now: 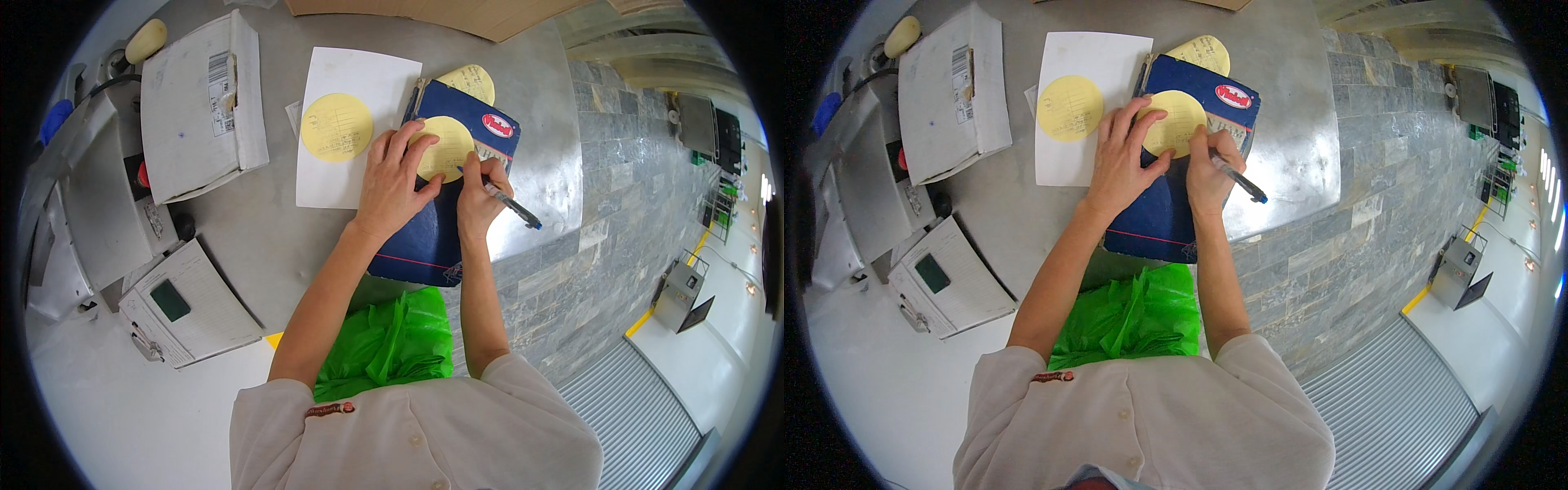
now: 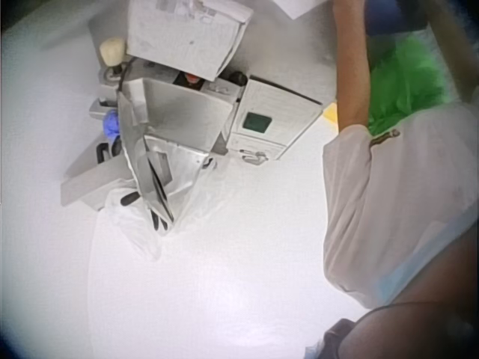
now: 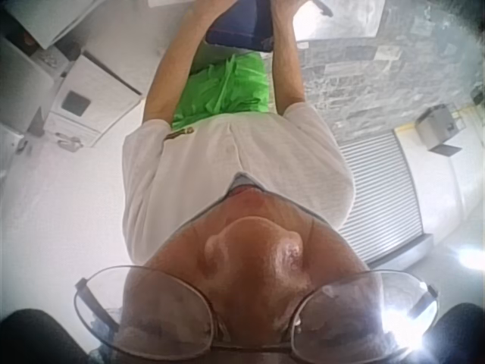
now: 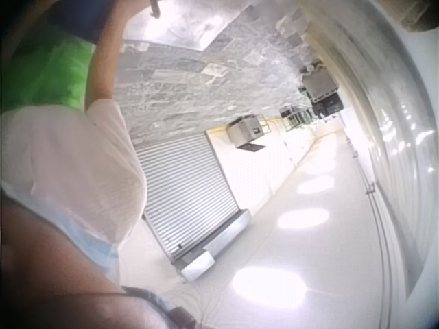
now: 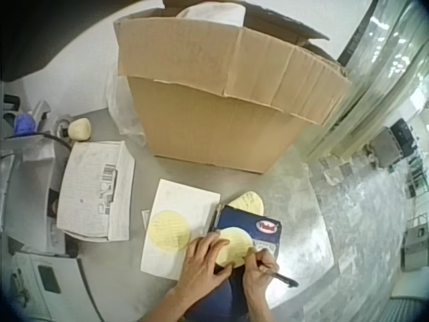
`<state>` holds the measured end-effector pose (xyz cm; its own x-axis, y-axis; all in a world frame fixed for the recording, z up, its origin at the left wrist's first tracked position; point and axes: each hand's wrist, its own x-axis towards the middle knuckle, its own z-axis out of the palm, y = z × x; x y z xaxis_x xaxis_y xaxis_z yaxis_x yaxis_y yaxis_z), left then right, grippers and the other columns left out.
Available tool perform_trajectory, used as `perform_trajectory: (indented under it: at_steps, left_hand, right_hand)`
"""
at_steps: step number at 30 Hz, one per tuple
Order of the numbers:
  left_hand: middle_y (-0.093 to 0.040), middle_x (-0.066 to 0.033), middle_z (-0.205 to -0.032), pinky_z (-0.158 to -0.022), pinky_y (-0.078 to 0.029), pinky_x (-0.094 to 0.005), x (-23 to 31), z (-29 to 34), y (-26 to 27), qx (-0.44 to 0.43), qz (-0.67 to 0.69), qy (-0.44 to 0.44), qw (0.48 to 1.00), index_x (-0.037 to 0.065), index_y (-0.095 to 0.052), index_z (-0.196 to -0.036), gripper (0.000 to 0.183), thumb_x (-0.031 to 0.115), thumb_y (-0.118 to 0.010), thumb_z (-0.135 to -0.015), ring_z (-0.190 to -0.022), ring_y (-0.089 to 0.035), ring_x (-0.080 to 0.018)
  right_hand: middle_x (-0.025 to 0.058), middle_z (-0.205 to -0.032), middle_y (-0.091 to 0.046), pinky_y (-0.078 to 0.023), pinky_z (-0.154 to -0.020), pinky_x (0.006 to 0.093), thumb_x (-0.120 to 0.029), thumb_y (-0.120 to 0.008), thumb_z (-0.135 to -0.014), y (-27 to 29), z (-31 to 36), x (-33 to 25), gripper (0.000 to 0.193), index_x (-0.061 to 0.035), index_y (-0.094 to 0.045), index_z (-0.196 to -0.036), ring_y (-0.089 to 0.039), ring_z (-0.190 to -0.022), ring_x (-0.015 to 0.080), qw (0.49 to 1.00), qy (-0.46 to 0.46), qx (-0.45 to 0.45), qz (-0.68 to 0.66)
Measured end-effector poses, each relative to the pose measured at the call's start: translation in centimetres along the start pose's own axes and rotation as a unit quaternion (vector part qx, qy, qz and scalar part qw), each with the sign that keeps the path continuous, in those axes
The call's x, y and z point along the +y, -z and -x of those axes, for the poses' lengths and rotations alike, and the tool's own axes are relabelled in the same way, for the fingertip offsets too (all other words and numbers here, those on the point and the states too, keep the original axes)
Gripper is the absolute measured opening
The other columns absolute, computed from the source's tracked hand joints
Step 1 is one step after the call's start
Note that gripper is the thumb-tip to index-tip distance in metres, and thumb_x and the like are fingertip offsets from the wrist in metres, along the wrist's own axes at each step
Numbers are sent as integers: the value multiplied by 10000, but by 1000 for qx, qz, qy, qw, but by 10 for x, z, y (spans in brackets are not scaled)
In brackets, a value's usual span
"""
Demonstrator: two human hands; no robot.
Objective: The person writes on round yellow labels with a black marker, then places the labeled items into a clear plastic bag. The person then writes on a small white card and places it on top of a blue box.
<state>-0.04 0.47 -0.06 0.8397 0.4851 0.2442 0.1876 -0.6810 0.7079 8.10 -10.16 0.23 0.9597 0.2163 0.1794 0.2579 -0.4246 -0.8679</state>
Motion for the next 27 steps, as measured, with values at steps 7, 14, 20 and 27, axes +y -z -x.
perform_trajectory:
  at_steps: [7, 14, 20, 27]
  left_hand:
    - [-407, -56, -1253, -931, -364, -390, 0, 0, 0, -1, 3, 0, 1000, 100, -497, -1130, 537, 194, -726, -654, -1075, -395, -301]
    - [-409, -61, -1252, -931, -363, -394, -1, 0, -1, 5, 1, -3, 1000, 98, -496, -1129, 538, 190, -725, -651, -1071, -397, -303]
    - [-412, -62, -1248, -929, -363, -393, 0, -1, 1, 5, 0, -6, 1000, 99, -496, -1129, 533, 187, -722, -654, -1069, -399, -302]
    - [-412, -61, -1243, -927, -361, -394, 0, 0, -1, 7, 3, -6, 1000, 100, -492, -1133, 539, 190, -722, -654, -1064, -404, -301]
  right_hand:
    - [32, -493, -451, -308, -456, 262, -27, -625, -787, -1, -1, -2, 263, -8, -465, -580, -378, -484, 75, 1000, 9, 1, -6]
    - [36, -497, -445, -308, -462, 272, -35, -618, -793, 0, -1, -2, 274, -7, -455, -575, -375, -490, 83, 1000, 2, 8, -2]
    - [12, -509, -446, -311, -486, 268, -56, -611, -813, -3, 0, -3, 284, -8, -456, -579, -368, -509, 80, 996, -24, 59, -58]
    - [9, -504, -440, -303, -483, 266, -51, -613, -811, -2, -1, -4, 288, -10, -450, -577, -365, -513, 73, 999, -23, 32, -27]
